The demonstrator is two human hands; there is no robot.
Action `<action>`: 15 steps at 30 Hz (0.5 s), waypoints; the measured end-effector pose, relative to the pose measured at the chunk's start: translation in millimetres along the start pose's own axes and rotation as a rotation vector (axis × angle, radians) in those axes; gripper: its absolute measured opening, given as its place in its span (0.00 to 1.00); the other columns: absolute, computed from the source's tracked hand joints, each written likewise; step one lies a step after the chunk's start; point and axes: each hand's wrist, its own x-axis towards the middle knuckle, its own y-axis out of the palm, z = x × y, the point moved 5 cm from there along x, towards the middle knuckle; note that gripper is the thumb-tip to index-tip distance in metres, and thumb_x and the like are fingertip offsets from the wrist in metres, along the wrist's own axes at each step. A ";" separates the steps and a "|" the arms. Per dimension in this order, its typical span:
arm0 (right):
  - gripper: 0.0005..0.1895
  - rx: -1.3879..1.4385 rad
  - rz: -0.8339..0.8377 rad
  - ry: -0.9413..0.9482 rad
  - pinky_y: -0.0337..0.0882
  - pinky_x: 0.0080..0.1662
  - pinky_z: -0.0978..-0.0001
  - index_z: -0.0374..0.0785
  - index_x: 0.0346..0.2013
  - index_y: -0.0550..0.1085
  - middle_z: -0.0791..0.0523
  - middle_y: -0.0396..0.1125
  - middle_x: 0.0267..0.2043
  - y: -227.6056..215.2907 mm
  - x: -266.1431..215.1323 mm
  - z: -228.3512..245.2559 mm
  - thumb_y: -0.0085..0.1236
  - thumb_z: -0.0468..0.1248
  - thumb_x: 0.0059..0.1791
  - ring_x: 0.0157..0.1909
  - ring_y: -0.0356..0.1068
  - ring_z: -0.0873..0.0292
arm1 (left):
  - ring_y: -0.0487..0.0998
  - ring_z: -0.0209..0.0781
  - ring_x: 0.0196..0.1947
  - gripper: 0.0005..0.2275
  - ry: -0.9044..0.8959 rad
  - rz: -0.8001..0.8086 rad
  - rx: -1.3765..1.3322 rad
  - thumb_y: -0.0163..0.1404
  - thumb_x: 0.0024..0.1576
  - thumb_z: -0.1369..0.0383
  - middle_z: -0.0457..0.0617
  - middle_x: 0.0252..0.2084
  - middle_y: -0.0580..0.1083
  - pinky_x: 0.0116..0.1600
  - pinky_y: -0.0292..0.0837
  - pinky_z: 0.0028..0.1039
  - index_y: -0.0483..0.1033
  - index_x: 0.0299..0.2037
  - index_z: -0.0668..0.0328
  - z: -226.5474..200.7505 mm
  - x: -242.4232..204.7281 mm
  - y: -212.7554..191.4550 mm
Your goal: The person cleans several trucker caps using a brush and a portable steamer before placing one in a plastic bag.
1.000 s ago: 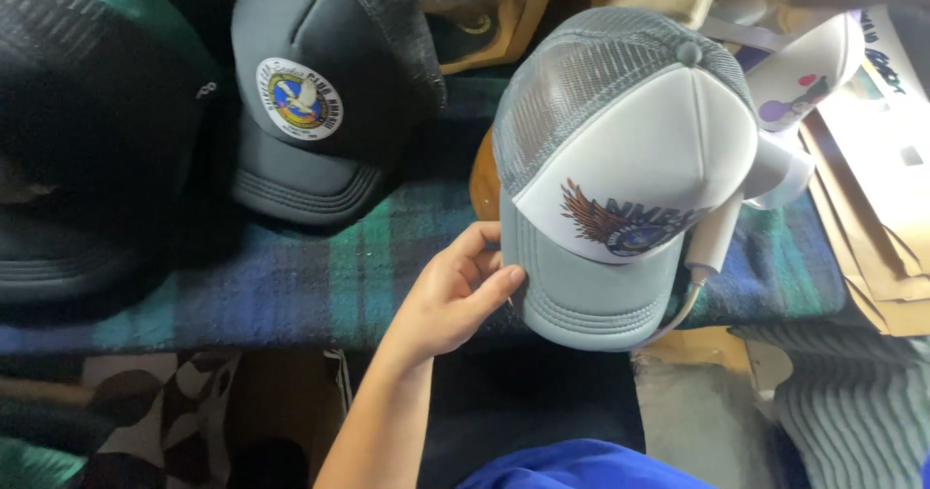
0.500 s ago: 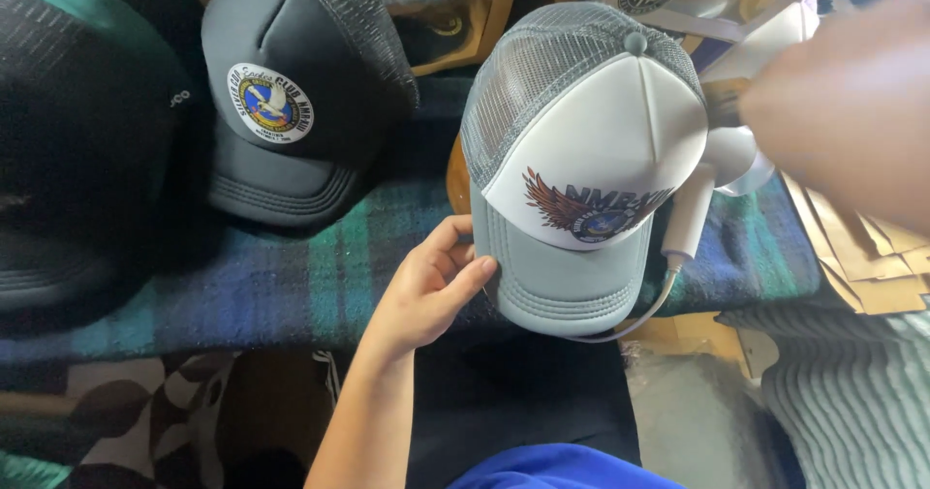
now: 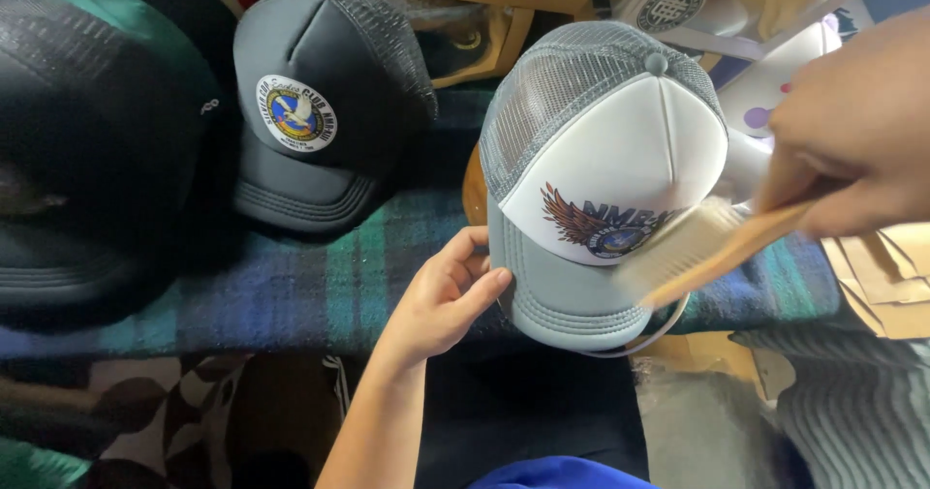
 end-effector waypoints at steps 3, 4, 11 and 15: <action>0.23 0.327 -0.082 -0.104 0.83 0.32 1.04 0.73 0.26 0.83 0.83 0.83 0.18 -53.5 -39.3 22.2 0.42 0.65 0.53 0.21 0.83 0.91 | 0.66 0.24 0.31 0.15 0.013 -0.004 0.007 0.50 0.65 0.66 0.39 0.33 0.71 0.38 0.62 0.17 0.68 0.58 0.65 3.9 0.9 -0.8; 0.23 0.333 -0.084 -0.105 0.83 0.32 1.04 0.73 0.26 0.83 0.83 0.83 0.18 -50.0 -32.2 16.2 0.42 0.65 0.53 0.21 0.83 0.91 | 0.66 0.24 0.31 0.15 0.010 0.000 0.011 0.50 0.65 0.66 0.39 0.33 0.71 0.38 0.62 0.17 0.68 0.58 0.65 4.2 1.1 -0.4; 0.14 0.937 -1.039 -0.564 0.71 0.30 0.70 0.48 0.44 0.82 0.61 0.75 0.26 -27.4 2.1 -21.4 0.49 0.44 0.53 0.27 0.72 0.64 | 0.76 0.31 0.36 0.15 0.076 -0.043 0.018 0.50 0.64 0.69 0.50 0.37 0.78 0.44 0.74 0.25 0.70 0.58 0.67 -0.1 1.9 6.9; 0.20 0.601 -1.322 -0.386 0.63 0.23 0.67 0.64 0.58 0.71 0.63 0.68 0.27 -4.4 -25.1 0.9 0.53 0.47 0.51 0.22 0.65 0.62 | 0.78 0.36 0.30 0.16 0.127 -0.065 0.087 0.51 0.61 0.71 0.56 0.31 0.80 0.41 0.77 0.29 0.71 0.58 0.68 -13.5 5.3 13.1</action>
